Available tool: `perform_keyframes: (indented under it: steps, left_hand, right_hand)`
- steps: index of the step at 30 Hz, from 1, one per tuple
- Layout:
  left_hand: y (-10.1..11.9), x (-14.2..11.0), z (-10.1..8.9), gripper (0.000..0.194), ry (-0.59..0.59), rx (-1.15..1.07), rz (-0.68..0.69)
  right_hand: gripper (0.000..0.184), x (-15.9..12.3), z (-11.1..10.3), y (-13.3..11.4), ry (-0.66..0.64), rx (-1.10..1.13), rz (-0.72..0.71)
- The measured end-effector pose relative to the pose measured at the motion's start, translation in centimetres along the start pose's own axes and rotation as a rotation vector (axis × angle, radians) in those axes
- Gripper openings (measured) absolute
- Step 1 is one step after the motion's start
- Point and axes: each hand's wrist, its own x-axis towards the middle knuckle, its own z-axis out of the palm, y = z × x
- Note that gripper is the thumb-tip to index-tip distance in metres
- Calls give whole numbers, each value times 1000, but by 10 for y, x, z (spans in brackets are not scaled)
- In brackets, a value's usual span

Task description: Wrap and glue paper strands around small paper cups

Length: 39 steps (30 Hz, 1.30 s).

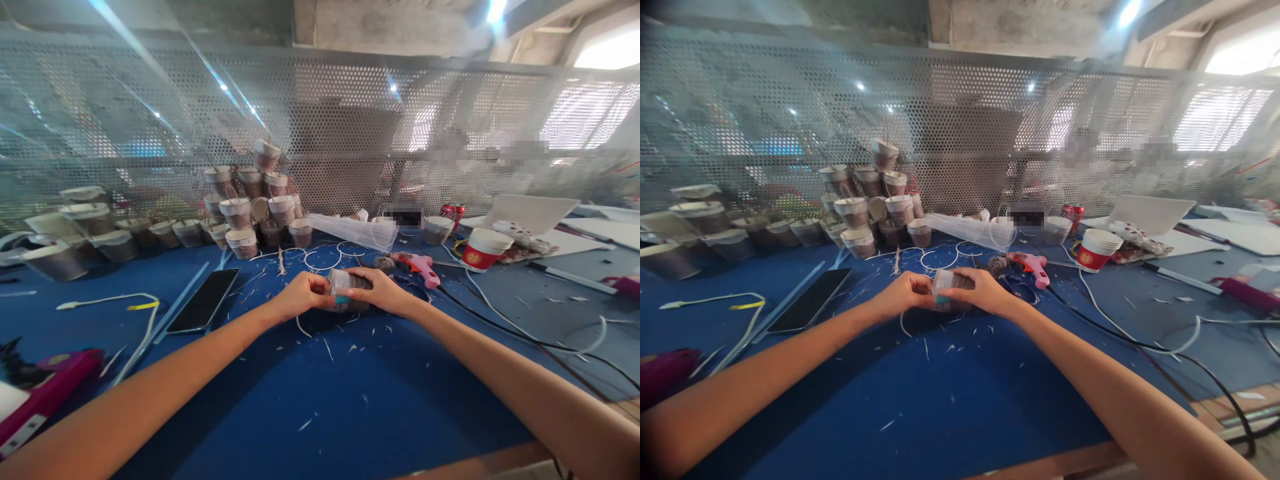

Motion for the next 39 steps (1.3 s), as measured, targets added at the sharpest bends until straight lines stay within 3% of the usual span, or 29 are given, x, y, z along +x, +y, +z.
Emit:
perform_keyframes:
  steps: [9,16,23,29,39]
  left_hand:
    - [7,-4,4,15,-16,100,17]
    - [9,-5,3,13,-14,198,43]
    - [3,-6,9,18,31,153,65]
    - [-12,-7,16,26,-29,-7,137]
    - [-15,-8,17,25,4,26,107]
  right_hand:
    - [47,-7,16,-20,130,-40,56]
    - [41,-9,20,-20,155,-4,34]
    - [34,-11,23,-23,201,-18,-21]
    - [34,-8,18,-22,222,-51,-7]
    - [36,-10,22,-24,217,-33,-6]
